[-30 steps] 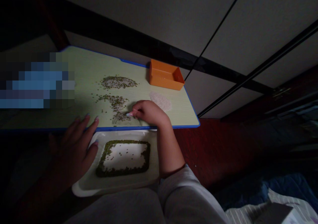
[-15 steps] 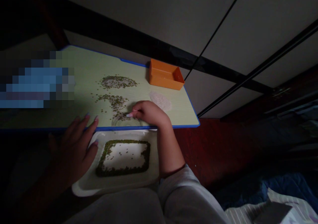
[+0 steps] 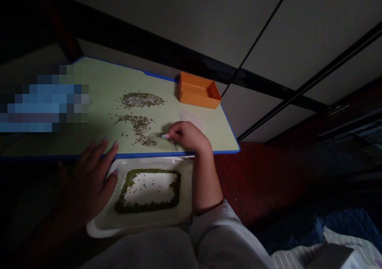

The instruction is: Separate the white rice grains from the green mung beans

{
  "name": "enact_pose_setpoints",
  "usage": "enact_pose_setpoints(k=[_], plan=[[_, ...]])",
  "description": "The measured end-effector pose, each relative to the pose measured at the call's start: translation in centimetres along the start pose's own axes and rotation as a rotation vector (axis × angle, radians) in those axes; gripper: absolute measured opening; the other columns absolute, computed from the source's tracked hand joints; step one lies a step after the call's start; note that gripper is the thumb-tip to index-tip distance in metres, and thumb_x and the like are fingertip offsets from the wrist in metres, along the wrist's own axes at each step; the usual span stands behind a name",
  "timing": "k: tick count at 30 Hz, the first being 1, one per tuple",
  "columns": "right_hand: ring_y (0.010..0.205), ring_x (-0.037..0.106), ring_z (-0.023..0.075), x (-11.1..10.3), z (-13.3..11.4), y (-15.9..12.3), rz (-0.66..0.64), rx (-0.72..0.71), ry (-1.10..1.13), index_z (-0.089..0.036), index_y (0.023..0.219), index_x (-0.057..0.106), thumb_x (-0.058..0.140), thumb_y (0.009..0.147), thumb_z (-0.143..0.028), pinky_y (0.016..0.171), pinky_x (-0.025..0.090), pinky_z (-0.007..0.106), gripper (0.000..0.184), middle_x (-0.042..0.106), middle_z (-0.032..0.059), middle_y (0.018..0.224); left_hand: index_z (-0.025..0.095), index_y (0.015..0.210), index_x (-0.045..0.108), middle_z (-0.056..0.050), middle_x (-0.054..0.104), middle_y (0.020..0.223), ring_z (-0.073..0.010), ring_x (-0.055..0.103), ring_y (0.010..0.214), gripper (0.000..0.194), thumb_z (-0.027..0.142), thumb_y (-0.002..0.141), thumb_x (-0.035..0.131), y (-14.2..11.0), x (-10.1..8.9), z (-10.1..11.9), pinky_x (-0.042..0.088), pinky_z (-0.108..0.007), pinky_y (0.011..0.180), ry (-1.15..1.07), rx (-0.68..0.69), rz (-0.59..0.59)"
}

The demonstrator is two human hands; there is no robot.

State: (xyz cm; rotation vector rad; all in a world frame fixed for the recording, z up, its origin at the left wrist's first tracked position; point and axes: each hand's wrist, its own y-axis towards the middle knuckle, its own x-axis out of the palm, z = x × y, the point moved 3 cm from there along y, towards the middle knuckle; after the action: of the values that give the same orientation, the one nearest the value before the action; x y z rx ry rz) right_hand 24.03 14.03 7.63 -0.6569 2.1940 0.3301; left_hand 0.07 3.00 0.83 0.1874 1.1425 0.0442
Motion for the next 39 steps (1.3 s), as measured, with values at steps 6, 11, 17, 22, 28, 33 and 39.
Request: enact_pose_setpoints(k=[6,11,17,22,28,33,39], plan=[[0.062,0.044,0.0110,0.5,0.1,0.8,0.054,0.001,-0.061,-0.017,0.064,0.058,0.060,0.093,-0.031,0.063,0.030,0.026,0.032,0.052,-0.0023,0.062,0.023,0.153,0.034,-0.016,0.031,0.166,-0.0334,0.021,0.156,0.058,0.035,0.097,0.025,0.0,0.2,-0.3,0.012,-0.081,0.117,0.001,-0.001,-0.002],[0.060,0.038,0.0103,-0.4,1.3,0.6,0.167,0.081,-0.138,-0.017,0.063,0.056,0.057,0.093,-0.029,0.060,0.025,0.027,0.033,0.048,-0.0032,0.061,0.029,0.157,0.021,-0.013,0.032,0.166,-0.0334,0.022,0.156,0.060,0.034,0.097,0.027,0.0,0.4,-0.6,0.016,-0.082,0.116,0.026,0.016,0.019],[0.059,0.034,0.0103,-1.0,2.3,0.3,0.227,0.163,-0.159,-0.017,0.062,0.054,0.055,0.094,-0.030,0.060,0.022,0.028,0.035,0.045,-0.0039,0.058,0.041,0.156,-0.004,-0.011,0.030,0.167,-0.0340,0.021,0.156,0.070,0.034,0.096,0.030,-0.1,0.6,-0.8,0.018,-0.083,0.114,0.048,0.043,0.048],[0.060,0.035,0.0106,-0.6,1.6,0.5,0.187,0.132,-0.114,-0.019,0.061,0.050,0.058,0.094,-0.031,0.060,0.023,0.028,0.036,0.044,-0.0042,0.058,0.046,0.153,-0.014,-0.011,0.028,0.167,-0.0340,0.021,0.156,0.076,0.032,0.094,0.032,-0.1,0.9,-1.1,0.018,-0.084,0.114,0.074,0.055,0.067],[0.059,0.037,0.0105,-0.6,1.2,0.4,0.183,0.078,-0.072,-0.018,0.062,0.054,0.057,0.095,-0.030,0.061,0.024,0.028,0.036,0.045,-0.0041,0.058,0.050,0.152,-0.015,-0.012,0.028,0.167,-0.0338,0.021,0.157,0.078,0.033,0.094,0.035,0.0,1.0,-1.6,0.021,-0.084,0.113,0.119,0.076,0.082],[0.061,0.039,0.0126,-1.6,2.4,-0.1,0.311,0.246,-0.270,-0.016,0.069,0.065,0.058,0.097,-0.032,0.061,0.022,0.030,0.033,0.060,0.0030,0.068,0.050,0.152,-0.015,-0.013,0.028,0.167,-0.0353,0.020,0.156,0.080,0.033,0.093,0.037,0.1,1.1,-1.9,0.023,-0.085,0.111,0.137,0.083,0.080],[0.067,0.051,0.0168,-1.3,2.8,0.3,0.312,0.340,-0.394,-0.017,0.079,0.073,0.057,0.099,-0.039,0.062,0.022,0.031,0.034,0.072,0.0115,0.083,0.049,0.153,-0.012,-0.014,0.028,0.167,-0.0346,0.019,0.157,0.078,0.033,0.094,0.037,0.1,1.0,-1.5,0.021,-0.085,0.111,0.127,0.063,0.079]])
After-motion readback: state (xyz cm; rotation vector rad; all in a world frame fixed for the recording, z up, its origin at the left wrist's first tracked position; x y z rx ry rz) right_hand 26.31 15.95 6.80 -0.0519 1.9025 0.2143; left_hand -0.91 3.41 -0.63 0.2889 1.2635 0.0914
